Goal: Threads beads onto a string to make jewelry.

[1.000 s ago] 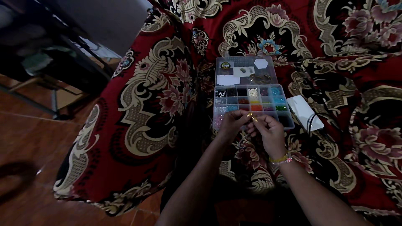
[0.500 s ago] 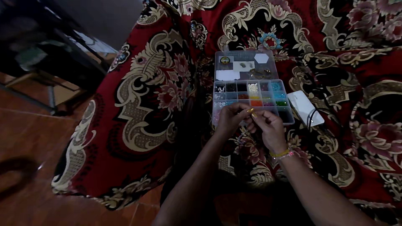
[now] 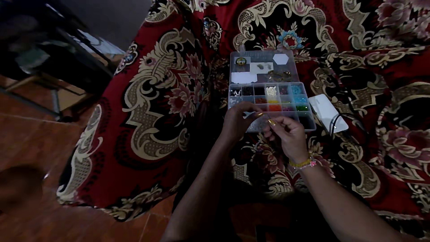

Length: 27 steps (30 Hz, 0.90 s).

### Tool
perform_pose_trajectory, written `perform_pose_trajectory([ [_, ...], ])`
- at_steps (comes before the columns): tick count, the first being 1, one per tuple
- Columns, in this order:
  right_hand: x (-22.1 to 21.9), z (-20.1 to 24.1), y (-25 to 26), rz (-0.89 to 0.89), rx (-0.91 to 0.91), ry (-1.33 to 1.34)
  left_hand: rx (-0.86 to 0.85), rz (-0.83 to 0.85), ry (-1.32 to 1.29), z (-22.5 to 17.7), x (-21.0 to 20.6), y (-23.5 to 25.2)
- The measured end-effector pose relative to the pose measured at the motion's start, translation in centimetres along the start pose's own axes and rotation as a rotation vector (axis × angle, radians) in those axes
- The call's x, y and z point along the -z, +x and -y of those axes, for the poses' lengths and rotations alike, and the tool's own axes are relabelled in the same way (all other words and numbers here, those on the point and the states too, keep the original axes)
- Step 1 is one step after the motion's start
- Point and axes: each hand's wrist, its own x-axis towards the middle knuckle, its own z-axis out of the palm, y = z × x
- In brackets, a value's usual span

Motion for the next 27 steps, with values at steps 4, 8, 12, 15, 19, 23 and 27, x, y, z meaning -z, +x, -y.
perform_pose_trajectory([
  [4,0.3,-0.3,0.1,0.0,0.066,-0.039,0.013,0.08,0.458,0.6,0.6,-0.1],
  [8,0.3,-0.4,0.0,-0.009,0.098,-0.006,0.046,0.144,0.514,0.9,0.3,-0.1],
  [12,0.3,-0.4,0.1,-0.024,0.118,0.011,0.07,0.172,0.514,0.6,0.0,0.1],
  [15,0.4,-0.7,0.1,-0.021,0.126,0.006,0.08,0.169,0.527,0.8,-0.4,0.1],
  [19,0.3,-0.7,0.2,-0.026,0.078,0.011,0.094,0.214,0.565,0.8,-0.5,0.2],
  [23,0.2,-0.5,0.2,-0.047,0.049,-0.025,0.014,0.057,0.42,1.1,-0.4,0.0],
  [27,0.0,-0.5,0.1,-0.073,0.04,-0.047,0.182,-0.035,-0.203,0.0,-0.6,-0.1],
])
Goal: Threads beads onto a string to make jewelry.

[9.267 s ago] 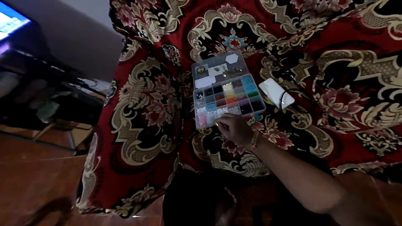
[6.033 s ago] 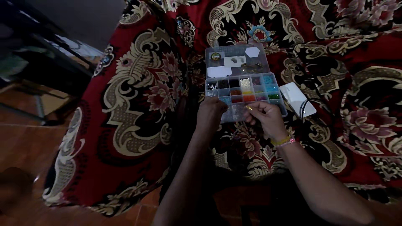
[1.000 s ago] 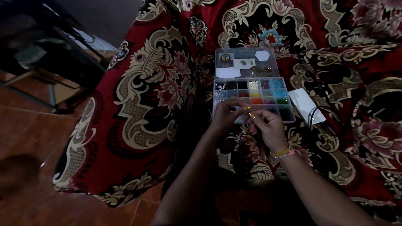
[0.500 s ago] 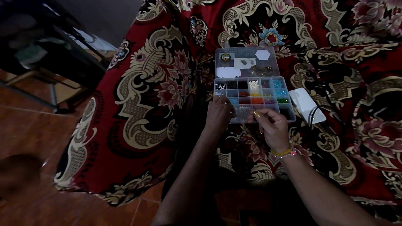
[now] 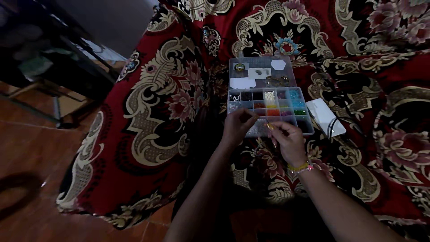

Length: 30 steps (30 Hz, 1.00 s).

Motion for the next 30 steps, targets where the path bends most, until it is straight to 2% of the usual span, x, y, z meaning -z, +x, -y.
perform_pose_trajectory([
  [2,-0.1,-0.1,0.0,-0.016,0.0,-0.019,0.134,0.054,-0.347,-0.3,-0.6,-0.1],
  [4,0.0,-0.1,0.0,-0.025,0.005,-0.049,0.233,0.107,-0.522,-0.3,-1.2,-0.2],
  [12,-0.1,0.1,0.0,-0.055,0.012,-0.049,0.405,0.255,-0.81,0.3,-2.4,-0.3],
  [30,0.0,0.0,-0.1,-0.027,0.024,-0.007,0.406,0.279,-0.783,-0.3,-2.0,-0.3],
])
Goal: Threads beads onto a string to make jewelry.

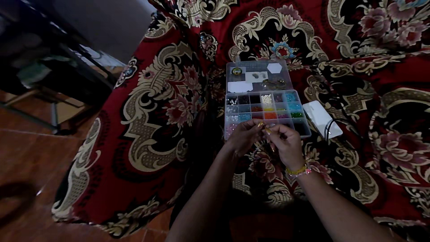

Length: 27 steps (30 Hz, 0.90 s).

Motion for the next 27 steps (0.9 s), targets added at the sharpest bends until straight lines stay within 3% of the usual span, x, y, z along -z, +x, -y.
perform_pose_trajectory([
  [27,-0.05,0.21,-0.08,0.033,0.018,0.03,0.015,0.023,-0.09,0.4,0.46,0.28],
])
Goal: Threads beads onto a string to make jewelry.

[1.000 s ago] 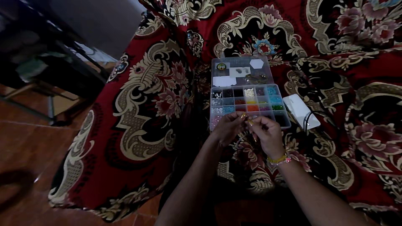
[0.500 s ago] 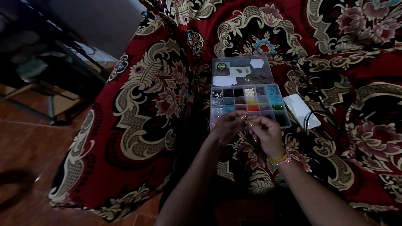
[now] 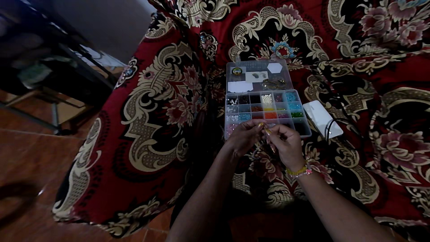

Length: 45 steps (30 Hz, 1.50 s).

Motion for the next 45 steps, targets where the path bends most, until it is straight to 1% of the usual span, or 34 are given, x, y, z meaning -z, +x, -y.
perform_pose_trajectory([
  [14,-0.01,0.15,-0.03,0.014,-0.005,-0.021,-0.011,0.029,0.023,-0.01,0.17,0.01],
  [20,0.0,0.18,-0.05,0.008,-0.013,-0.005,-0.058,0.048,0.115,-0.16,0.68,0.19],
  [30,-0.04,0.13,-0.1,0.004,-0.013,-0.012,-0.043,0.044,0.037,-0.03,0.52,0.18],
  [37,0.02,-0.01,-0.05,0.011,-0.012,-0.045,-0.05,0.035,0.14,-0.21,0.77,0.23],
  [45,0.0,-0.03,-0.01,0.009,-0.011,-0.037,-0.049,0.03,0.153,-0.28,0.75,0.2],
])
